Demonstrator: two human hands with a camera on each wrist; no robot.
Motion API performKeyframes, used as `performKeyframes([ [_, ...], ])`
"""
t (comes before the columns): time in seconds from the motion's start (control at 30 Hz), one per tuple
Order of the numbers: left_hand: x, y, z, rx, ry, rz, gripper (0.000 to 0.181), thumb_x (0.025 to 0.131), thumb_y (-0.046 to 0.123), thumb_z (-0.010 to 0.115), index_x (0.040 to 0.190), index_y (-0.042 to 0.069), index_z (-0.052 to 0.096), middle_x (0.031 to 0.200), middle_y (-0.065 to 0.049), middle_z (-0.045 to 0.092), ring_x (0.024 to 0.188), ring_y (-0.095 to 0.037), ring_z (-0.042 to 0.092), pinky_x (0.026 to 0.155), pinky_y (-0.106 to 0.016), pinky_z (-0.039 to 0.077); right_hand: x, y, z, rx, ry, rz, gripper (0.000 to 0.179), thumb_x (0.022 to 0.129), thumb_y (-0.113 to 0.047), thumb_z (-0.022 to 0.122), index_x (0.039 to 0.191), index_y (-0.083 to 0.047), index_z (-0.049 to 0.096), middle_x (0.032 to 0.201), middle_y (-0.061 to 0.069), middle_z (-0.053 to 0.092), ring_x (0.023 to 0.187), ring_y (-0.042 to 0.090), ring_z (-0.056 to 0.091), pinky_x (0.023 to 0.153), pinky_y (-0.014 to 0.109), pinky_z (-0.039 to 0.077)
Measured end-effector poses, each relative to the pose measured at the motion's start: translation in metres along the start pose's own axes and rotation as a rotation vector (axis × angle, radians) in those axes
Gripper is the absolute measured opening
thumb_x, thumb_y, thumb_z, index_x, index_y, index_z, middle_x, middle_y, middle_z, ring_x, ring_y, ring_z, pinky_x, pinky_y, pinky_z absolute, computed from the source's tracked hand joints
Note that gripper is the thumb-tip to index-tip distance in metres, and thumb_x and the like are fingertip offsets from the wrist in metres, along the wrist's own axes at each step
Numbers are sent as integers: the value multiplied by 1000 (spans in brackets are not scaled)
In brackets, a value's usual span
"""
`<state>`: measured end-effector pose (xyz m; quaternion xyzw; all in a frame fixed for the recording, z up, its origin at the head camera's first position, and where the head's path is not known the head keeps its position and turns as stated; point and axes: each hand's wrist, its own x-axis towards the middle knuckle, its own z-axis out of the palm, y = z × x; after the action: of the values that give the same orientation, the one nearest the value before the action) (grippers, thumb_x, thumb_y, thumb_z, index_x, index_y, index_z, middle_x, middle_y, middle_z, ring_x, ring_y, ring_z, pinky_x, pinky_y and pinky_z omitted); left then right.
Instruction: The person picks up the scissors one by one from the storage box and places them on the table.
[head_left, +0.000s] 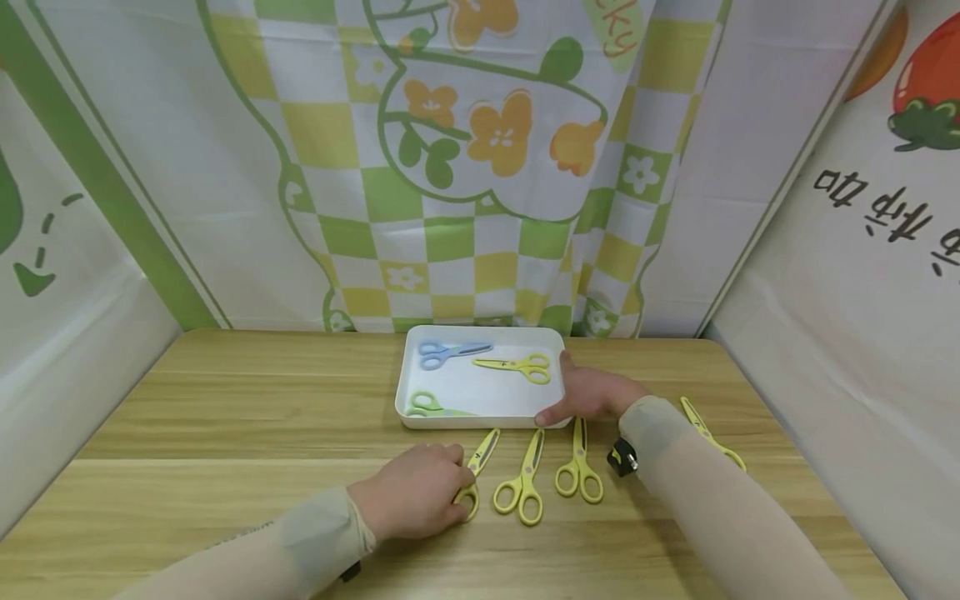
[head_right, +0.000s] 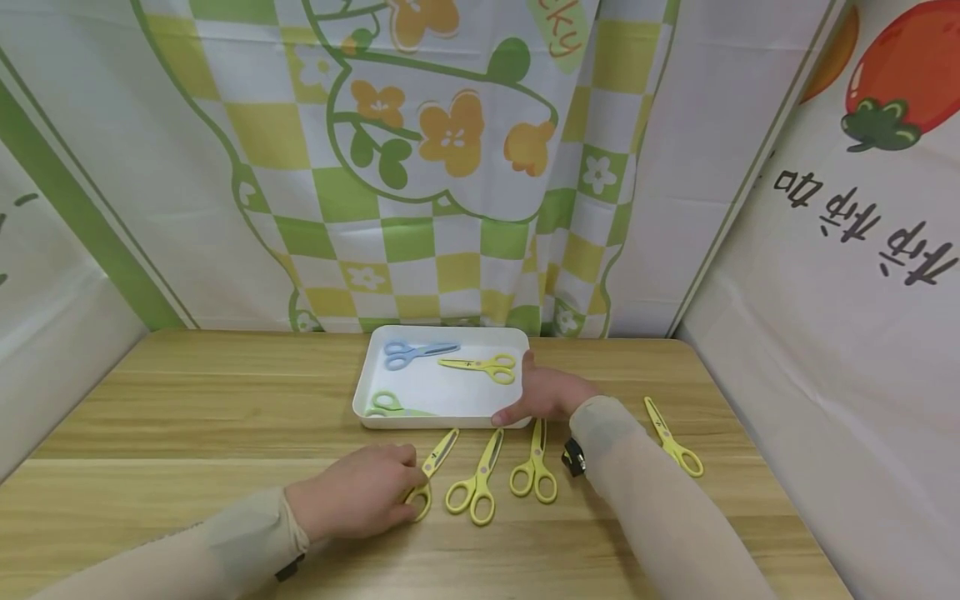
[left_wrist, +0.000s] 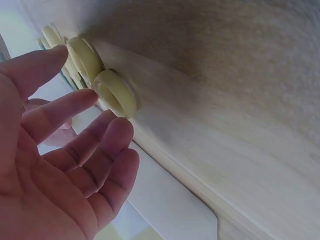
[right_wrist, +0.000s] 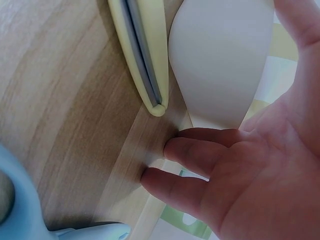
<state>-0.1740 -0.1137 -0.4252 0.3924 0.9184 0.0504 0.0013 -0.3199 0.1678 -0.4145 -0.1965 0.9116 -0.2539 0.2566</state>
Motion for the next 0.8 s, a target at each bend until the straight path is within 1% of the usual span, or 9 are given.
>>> performKeyframes([
  [0.1, 1, 0, -1, -4, 13, 10, 16, 88, 31, 70, 83, 16, 65, 75, 6, 44, 64, -12, 46, 61, -35, 43, 0, 0, 0, 5, -1, 2, 136, 76, -49, 85, 151, 12, -11, 159, 29, -8, 146, 39, 11, 116, 50, 15],
  [0.17, 1, -1, -3, -4, 35, 14, 20, 91, 35, 68, 91, 14, 69, 79, 5, 48, 69, -13, 50, 66, -35, 46, 0, 0, 1, 11, 0, -3, 136, 76, -48, 85, 151, 12, -11, 159, 30, -9, 147, 40, 11, 116, 51, 14],
  [0.27, 3, -5, -5, -4, 80, 12, 42, 97, 45, 62, 114, 8, 71, 101, -2, 62, 96, -19, 59, 87, -39, 48, 0, -1, 1, 36, -1, -16, 136, 76, -44, 87, 151, 12, -12, 159, 30, -10, 146, 40, 11, 116, 51, 14],
  [0.3, 3, -7, -6, -3, 87, 11, 51, 98, 48, 58, 123, 5, 68, 114, -6, 63, 110, -23, 58, 97, -42, 44, 0, -1, 1, 44, 0, -20, 135, 76, -43, 87, 151, 12, -12, 159, 30, -10, 146, 41, 12, 116, 52, 14],
  [0.37, 3, -12, -9, 0, 81, 2, 69, 101, 58, 46, 140, 1, 56, 141, -12, 53, 134, -28, 44, 112, -49, 27, -1, -2, 1, 61, 1, -29, 135, 76, -40, 87, 151, 12, -12, 159, 31, -11, 146, 41, 12, 116, 52, 15],
  [0.47, 3, -20, -16, 14, 23, -29, 86, 99, 68, 33, 150, 0, 41, 157, -14, 35, 146, -30, 25, 116, -54, 4, -1, -2, 1, 66, -2, -24, 135, 76, -40, 87, 151, 11, -13, 159, 30, -12, 146, 40, 11, 116, 52, 14],
  [0.57, 5, -32, -22, 32, -38, -77, 93, 96, 74, 28, 151, -1, 39, 158, -14, 33, 146, -28, 25, 115, -56, -5, -1, -2, 1, 59, -6, -22, 135, 77, -41, 87, 151, 11, -13, 159, 29, -13, 147, 40, 7, 116, 51, 12],
  [0.7, 8, -51, -28, -17, -64, -131, 87, 99, 70, 30, 142, -3, 52, 147, -15, 49, 139, -27, 40, 114, -56, -7, 0, 0, 2, 52, -6, -27, 135, 77, -42, 87, 151, 10, -14, 159, 29, -13, 147, 40, 7, 116, 51, 12],
  [0.8, 11, -62, -32, -104, -73, -166, 77, 102, 62, 33, 130, -2, 64, 133, -15, 62, 129, -27, 53, 114, -58, -6, 0, 0, 2, 56, -5, -20, 136, 77, -42, 87, 151, 10, -14, 159, 28, -13, 147, 39, 8, 116, 51, 13],
])
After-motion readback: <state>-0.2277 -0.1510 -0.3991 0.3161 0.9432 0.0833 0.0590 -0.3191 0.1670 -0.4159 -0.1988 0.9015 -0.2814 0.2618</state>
